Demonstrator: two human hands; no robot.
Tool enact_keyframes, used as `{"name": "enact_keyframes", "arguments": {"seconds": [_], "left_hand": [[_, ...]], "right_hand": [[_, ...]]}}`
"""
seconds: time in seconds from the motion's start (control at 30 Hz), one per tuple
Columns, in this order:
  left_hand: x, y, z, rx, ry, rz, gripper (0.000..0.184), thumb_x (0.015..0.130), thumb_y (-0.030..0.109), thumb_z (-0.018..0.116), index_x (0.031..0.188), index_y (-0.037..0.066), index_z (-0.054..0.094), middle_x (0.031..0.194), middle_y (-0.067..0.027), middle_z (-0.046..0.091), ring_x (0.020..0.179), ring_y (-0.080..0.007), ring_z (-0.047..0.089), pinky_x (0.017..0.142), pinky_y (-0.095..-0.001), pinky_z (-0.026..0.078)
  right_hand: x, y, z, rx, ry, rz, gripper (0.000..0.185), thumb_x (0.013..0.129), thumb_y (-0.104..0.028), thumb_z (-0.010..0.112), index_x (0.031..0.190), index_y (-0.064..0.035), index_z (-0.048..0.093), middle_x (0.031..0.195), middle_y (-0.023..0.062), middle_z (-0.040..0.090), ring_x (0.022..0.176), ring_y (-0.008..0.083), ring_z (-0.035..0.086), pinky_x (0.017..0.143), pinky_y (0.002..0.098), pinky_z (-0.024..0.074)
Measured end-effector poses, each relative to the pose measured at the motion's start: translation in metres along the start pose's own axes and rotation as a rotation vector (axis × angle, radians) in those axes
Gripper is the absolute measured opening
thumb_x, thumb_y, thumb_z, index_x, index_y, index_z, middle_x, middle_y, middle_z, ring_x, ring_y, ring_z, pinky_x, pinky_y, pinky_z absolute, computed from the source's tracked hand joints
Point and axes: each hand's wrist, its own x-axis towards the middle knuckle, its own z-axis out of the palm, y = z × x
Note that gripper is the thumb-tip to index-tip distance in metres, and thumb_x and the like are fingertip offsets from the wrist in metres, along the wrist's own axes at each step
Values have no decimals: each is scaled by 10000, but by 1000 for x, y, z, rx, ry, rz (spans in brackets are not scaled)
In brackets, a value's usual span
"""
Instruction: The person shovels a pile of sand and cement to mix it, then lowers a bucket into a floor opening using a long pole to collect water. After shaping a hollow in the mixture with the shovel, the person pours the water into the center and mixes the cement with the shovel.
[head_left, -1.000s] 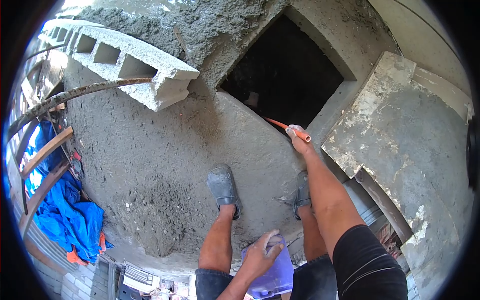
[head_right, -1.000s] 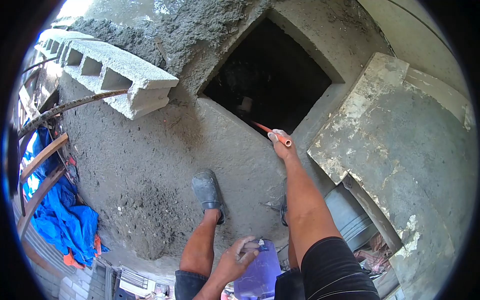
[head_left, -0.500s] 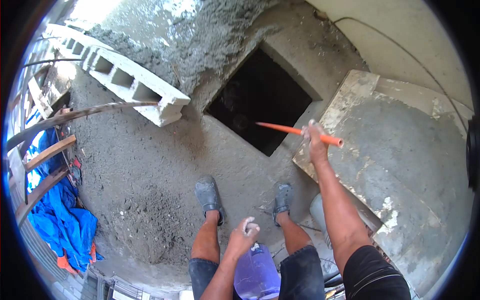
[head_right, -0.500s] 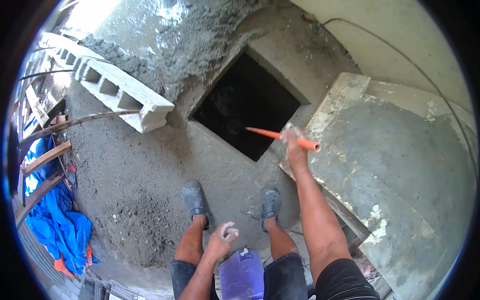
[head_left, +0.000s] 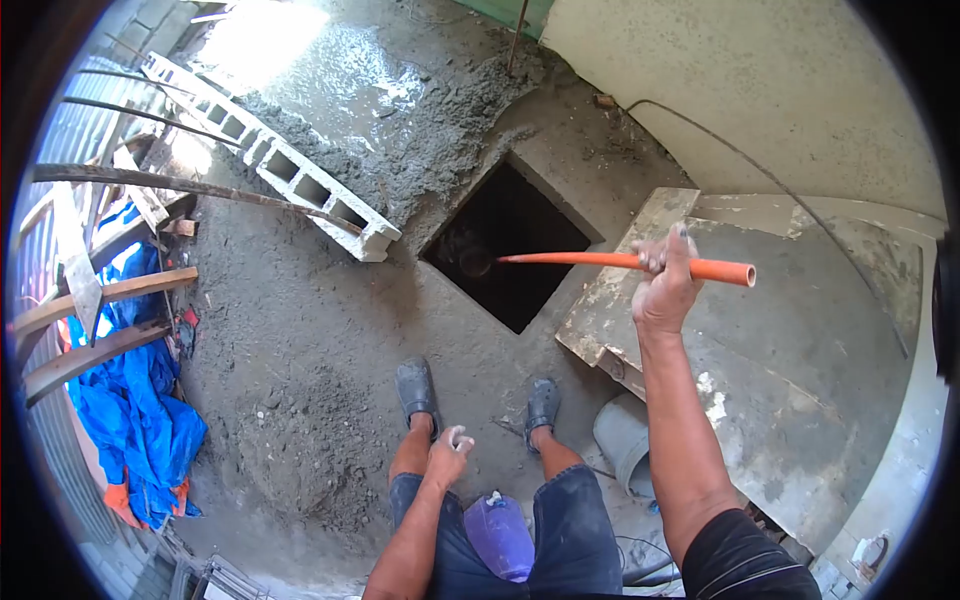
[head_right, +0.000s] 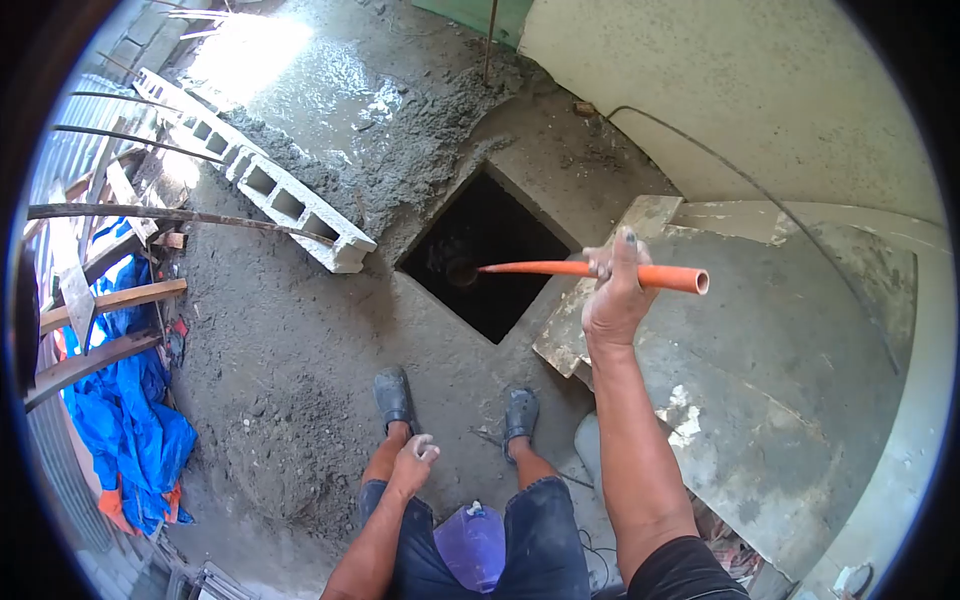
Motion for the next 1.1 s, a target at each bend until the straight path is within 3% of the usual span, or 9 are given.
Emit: {"name": "enact_keyframes", "arguments": {"seconds": [0.27,0.33,0.47,0.53,0.63,0.8,0.93,1.07,1.1], "left_hand": [[48,-3,-15,52,-73,-43,408,851,195,608,1195,-4,513,972,-149,664,877,-265,647,782,-336,493],[49,13,-19,94,-152,-47,413,850,198,615,1198,0,511,974,-148,662,883,-279,647,787,-338,494],[55,35,-30,-23,-191,-20,421,856,162,622,1224,3,493,996,-117,659,908,-204,631,798,-318,488],[59,44,-38,-52,-215,-62,419,857,152,626,1225,4,492,1004,-115,657,917,-202,630,811,-311,489],[64,53,-51,-69,-299,-53,415,845,189,639,1211,37,517,1032,-151,644,1007,-305,609,891,-373,459],[68,56,-64,-152,-199,-91,405,846,133,633,1215,17,515,1038,-122,643,1020,-267,592,912,-335,439],[75,51,-70,20,-166,83,410,867,187,601,1234,27,515,1009,-114,647,989,-264,602,862,-327,461],[74,38,-64,-5,-212,6,433,855,212,622,1234,46,495,1066,-163,631,1043,-332,582,898,-399,450],[67,33,-63,54,-168,34,435,860,215,611,1241,47,486,1062,-165,631,1033,-345,581,886,-412,453]], "right_hand": [[-55,214,-73,-379,-180,38,403,923,-290,545,624,-42,438,585,36,467,577,130,469,606,307,437],[-70,293,-116,-800,-303,144,355,921,-302,546,711,-18,526,636,60,525,634,158,517,652,319,456],[-91,411,-159,-925,-318,140,298,918,-310,554,857,-22,606,749,85,596,732,158,556,715,317,463],[-89,443,-170,-1104,-289,432,307,910,-329,569,966,-32,628,853,83,631,811,133,561,753,307,456],[-90,502,-191,-970,-264,494,300,891,-321,610,977,-34,619,856,51,618,822,112,543,753,288,447],[-85,537,-189,-879,-270,680,307,882,-326,625,957,-28,621,863,37,618,815,102,541,751,272,444],[-86,546,-197,-880,-335,550,295,875,-314,634,954,-30,633,860,42,633,826,112,561,765,278,453],[-83,500,-177,-1514,-489,338,317,904,-347,513,931,-53,628,910,141,642,907,264,626,769,375,471],[-71,476,-160,-1741,-719,256,309,924,-326,467,928,-58,620,901,150,630,869,268,623,775,366,468]]}}
